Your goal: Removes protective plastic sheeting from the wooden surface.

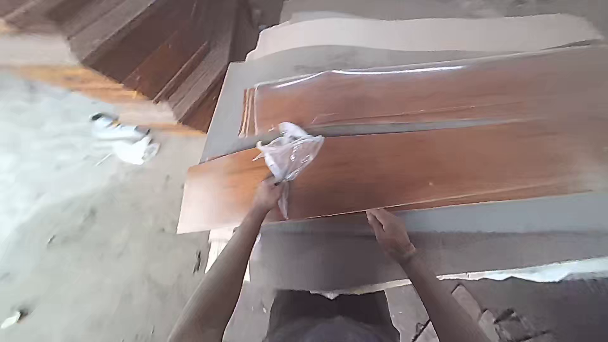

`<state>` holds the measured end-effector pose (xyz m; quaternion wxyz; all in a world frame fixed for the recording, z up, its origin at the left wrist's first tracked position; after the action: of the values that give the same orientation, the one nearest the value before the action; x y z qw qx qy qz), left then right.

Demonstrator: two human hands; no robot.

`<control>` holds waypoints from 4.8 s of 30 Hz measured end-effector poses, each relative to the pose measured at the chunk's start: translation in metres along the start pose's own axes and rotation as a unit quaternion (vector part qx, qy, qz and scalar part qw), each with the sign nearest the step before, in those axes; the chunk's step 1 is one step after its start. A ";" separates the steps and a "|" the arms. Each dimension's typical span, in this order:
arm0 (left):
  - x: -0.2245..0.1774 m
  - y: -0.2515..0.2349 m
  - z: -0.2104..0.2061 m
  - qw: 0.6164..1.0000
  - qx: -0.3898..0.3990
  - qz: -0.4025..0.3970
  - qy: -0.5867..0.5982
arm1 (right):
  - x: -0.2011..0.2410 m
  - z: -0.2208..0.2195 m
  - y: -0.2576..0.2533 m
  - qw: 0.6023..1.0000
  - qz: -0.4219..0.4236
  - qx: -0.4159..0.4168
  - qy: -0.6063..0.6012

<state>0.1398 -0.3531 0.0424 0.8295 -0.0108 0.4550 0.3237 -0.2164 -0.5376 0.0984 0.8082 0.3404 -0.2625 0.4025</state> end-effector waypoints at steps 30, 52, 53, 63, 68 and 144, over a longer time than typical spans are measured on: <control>-0.041 0.007 -0.097 0.969 -0.213 -0.029 0.119 | 0.049 -0.051 -0.202 0.951 -0.140 -0.122 -0.247; -0.033 -0.065 -0.122 0.952 -0.131 0.145 -0.235 | -0.011 -0.018 -0.147 0.563 0.037 0.135 -0.815; -0.032 -0.065 -0.122 0.952 -0.136 0.139 -0.238 | -0.012 -0.012 -0.143 0.570 0.035 0.127 -0.811; -0.034 -0.063 -0.120 0.959 -0.137 0.114 -0.221 | -0.025 0.048 -0.098 0.602 0.057 0.106 -0.789; -0.033 -0.064 -0.118 0.959 -0.140 0.112 -0.222 | -0.042 0.075 -0.082 0.628 0.050 0.088 -0.771; -0.025 0.010 -0.148 0.965 -0.159 0.102 -0.180 | 0.021 -0.058 -0.161 0.733 0.607 0.079 0.299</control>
<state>0.0140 -0.4045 -0.0223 0.8479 -0.0373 0.2392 0.4717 -0.0630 -0.5554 0.0218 0.3994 0.0341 -0.1255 0.9075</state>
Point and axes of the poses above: each hand's wrist, its own y-axis away from the middle knuckle, its own z-axis out of the back of the hand, x = y × z, the point moved 4 cm from there along -y, towards the middle knuckle, and after that the axes turned 12 degrees about x, right-handed, at the moved point
